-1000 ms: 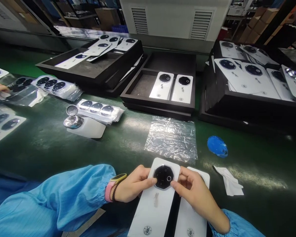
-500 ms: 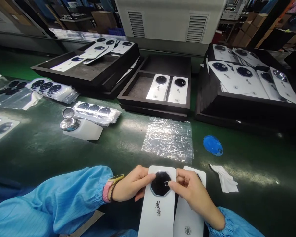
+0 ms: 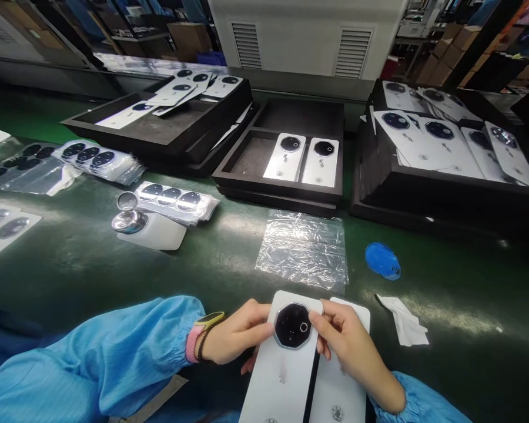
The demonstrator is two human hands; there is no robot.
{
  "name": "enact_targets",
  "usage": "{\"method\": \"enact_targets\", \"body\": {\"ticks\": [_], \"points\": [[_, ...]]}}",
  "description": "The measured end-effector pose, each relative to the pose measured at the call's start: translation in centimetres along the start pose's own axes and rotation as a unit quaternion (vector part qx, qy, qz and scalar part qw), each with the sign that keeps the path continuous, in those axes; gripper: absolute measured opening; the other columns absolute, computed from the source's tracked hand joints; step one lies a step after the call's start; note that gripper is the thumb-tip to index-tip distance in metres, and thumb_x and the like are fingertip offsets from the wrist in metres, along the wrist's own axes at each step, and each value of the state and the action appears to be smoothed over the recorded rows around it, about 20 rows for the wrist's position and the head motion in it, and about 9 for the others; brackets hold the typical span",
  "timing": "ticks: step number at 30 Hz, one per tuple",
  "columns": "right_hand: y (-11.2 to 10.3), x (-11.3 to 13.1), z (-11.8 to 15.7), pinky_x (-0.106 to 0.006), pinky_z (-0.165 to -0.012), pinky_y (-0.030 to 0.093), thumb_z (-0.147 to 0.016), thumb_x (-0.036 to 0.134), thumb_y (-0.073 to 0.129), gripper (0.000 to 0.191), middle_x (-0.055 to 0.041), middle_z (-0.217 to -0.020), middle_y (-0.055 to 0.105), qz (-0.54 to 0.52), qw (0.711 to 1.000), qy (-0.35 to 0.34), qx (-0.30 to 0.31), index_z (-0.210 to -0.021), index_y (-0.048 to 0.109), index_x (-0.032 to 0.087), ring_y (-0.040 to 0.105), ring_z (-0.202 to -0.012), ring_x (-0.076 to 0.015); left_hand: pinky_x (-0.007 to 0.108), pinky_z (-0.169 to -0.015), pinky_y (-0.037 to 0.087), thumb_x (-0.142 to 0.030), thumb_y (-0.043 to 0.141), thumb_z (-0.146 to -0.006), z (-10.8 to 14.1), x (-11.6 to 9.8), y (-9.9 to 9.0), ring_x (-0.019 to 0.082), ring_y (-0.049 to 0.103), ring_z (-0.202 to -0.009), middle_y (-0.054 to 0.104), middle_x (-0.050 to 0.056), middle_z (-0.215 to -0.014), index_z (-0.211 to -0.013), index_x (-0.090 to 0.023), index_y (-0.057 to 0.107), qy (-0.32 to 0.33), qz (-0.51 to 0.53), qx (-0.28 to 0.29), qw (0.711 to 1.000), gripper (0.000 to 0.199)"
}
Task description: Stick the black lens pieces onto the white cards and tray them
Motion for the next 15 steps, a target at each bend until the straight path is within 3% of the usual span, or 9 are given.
{"method": "enact_targets", "body": {"ticks": [6, 15], "points": [[-0.13, 0.08, 0.07, -0.023, -0.043, 0.033, -0.074, 0.073, 0.052, 0.054, 0.0055, -0.047, 0.046, 0.02, 0.999, -0.025, 0.035, -0.066, 0.052, 0.019, 0.042, -0.042, -0.0079, 0.014, -0.032, 0.039, -0.071, 0.039, -0.084, 0.18, 0.39, -0.07, 0.007, 0.049, -0.036, 0.055, 0.002, -0.058, -0.087, -0.012, 0.053, 0.03, -0.07, 0.002, 0.997, 0.061], [0.07, 0.48, 0.17, -0.024, -0.045, 0.033, -0.076, 0.073, 0.048, 0.055, 0.0024, -0.052, 0.048, 0.094, 0.994, -0.056, 0.028, -0.063, 0.055, 0.019, 0.044, -0.047, -0.0103, 0.011, -0.028, 0.034, -0.074, 0.039, -0.082, 0.14, 0.18, -0.25, 0.003, 0.038, -0.03, 0.051, -0.002, -0.054, -0.077, -0.015, 0.045, -0.012, -0.06, 0.041, 0.997, 0.059]]}}
Point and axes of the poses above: each hand's wrist, its own z-axis away from the middle knuckle, its own y-axis out of the palm, x = y × z, the point moved 1 cm from there along -z, towards the middle knuckle
